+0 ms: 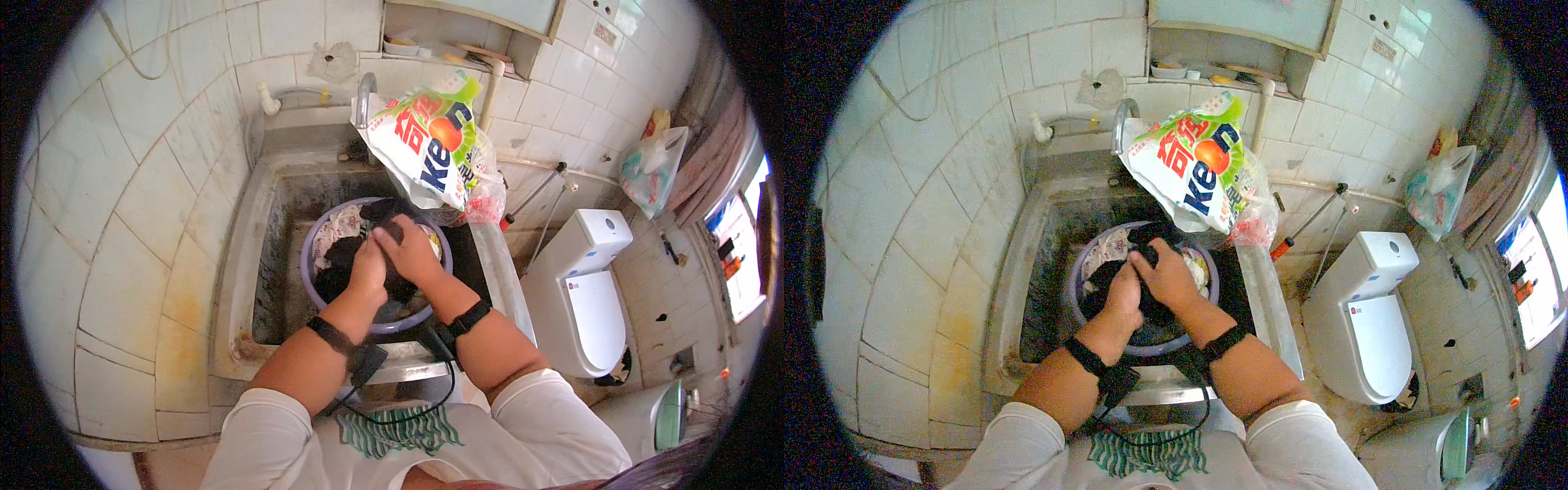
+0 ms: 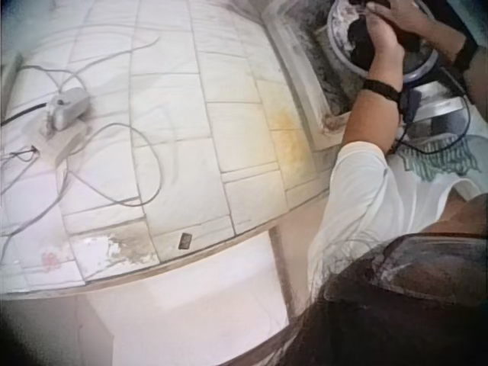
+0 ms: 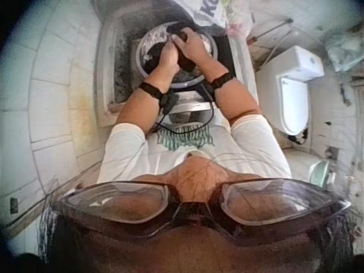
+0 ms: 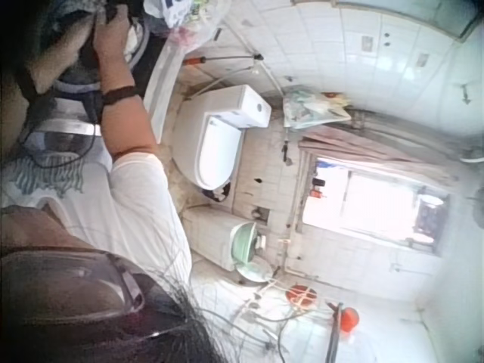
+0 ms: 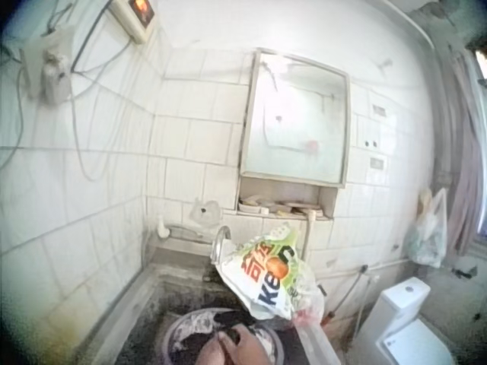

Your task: The person washes black clothing by hand in a basin inside a concrete sink, scrubbing the fabric against itself in the soapy water and then lifting the item to check it.

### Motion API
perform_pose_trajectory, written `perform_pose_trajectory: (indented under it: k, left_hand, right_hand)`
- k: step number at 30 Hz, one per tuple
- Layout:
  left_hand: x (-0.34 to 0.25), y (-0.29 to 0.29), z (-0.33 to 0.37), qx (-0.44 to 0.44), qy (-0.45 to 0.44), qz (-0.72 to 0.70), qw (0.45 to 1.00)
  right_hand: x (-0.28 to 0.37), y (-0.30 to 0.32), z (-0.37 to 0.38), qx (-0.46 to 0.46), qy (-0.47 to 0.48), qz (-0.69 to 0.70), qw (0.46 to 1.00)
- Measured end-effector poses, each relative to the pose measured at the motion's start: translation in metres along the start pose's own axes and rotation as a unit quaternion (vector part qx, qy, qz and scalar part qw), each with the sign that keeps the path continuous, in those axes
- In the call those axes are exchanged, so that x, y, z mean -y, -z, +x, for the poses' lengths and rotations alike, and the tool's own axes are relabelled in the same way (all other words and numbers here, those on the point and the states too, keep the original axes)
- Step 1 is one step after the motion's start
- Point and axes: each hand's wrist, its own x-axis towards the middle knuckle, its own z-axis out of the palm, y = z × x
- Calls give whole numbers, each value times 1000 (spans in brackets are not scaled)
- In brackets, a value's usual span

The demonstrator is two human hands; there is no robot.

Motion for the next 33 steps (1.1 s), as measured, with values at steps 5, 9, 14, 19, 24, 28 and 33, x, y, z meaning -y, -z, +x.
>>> perform_pose_trajectory:
  k: [5, 9, 14, 19, 24, 28, 33]
  left_hand:
    - [-9, -24, -16, -33, 67, 32, 997]
    - [-30, -16, -28, -46, 31, -44, 997]
    - [-24, -11, -23, -14, -43, -31, 998]
    - [-23, -31, -29, -25, 17, 108, 994]
    - [-13, 9, -3, 15, 41, -66, 997]
    - [-22, -4, -18, 18, 43, -39, 998]
    - [-16, -20, -18, 18, 108, 48, 993]
  right_hand:
    - [-32, -3, 7, -72, -21, -39, 996]
    - [4, 0, -6, 86, 65, 30, 994]
    - [10, -5, -10, 36, 51, 10, 998]
    - [-29, -4, 7, -81, -34, -15, 996]
    - [20, 5, -8, 66, 60, 34, 995]
    - [15, 4, -9, 76, 92, 44, 992]
    - [-17, 2, 5, -27, -50, -16, 998]
